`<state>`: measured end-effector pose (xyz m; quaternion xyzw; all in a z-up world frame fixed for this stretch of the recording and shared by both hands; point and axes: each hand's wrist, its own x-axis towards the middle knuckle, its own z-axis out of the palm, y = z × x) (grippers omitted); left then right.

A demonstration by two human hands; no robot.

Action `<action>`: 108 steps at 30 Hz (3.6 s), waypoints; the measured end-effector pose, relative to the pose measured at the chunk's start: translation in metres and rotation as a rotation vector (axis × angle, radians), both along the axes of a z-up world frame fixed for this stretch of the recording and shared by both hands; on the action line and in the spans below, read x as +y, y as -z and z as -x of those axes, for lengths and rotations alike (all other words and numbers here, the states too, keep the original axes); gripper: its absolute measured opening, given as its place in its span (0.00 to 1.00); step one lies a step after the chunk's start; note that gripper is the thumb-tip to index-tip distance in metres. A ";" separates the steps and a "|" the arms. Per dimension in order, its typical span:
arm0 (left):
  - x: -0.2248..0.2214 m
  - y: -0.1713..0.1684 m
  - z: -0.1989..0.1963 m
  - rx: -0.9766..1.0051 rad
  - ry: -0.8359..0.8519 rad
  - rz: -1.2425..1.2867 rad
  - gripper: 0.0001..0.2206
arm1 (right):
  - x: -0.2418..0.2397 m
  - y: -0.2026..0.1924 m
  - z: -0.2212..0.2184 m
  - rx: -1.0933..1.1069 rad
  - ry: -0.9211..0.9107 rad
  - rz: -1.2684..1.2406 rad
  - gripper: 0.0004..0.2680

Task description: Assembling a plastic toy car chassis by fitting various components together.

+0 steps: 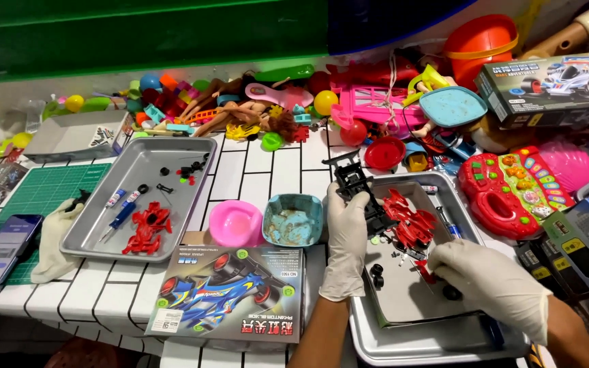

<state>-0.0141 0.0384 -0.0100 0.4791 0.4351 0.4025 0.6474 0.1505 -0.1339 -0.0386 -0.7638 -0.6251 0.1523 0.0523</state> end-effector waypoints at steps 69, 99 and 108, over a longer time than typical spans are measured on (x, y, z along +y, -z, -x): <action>-0.016 0.020 -0.015 -0.125 0.386 -0.182 0.13 | 0.063 -0.032 0.025 0.299 0.110 -1.096 0.07; -0.031 -0.024 -0.005 0.091 0.533 -0.141 0.23 | 0.072 -0.003 -0.006 -0.246 -0.031 -0.956 0.11; -0.032 -0.032 -0.003 0.063 0.509 -0.138 0.19 | 0.073 -0.006 -0.006 -0.439 -0.069 -0.939 0.08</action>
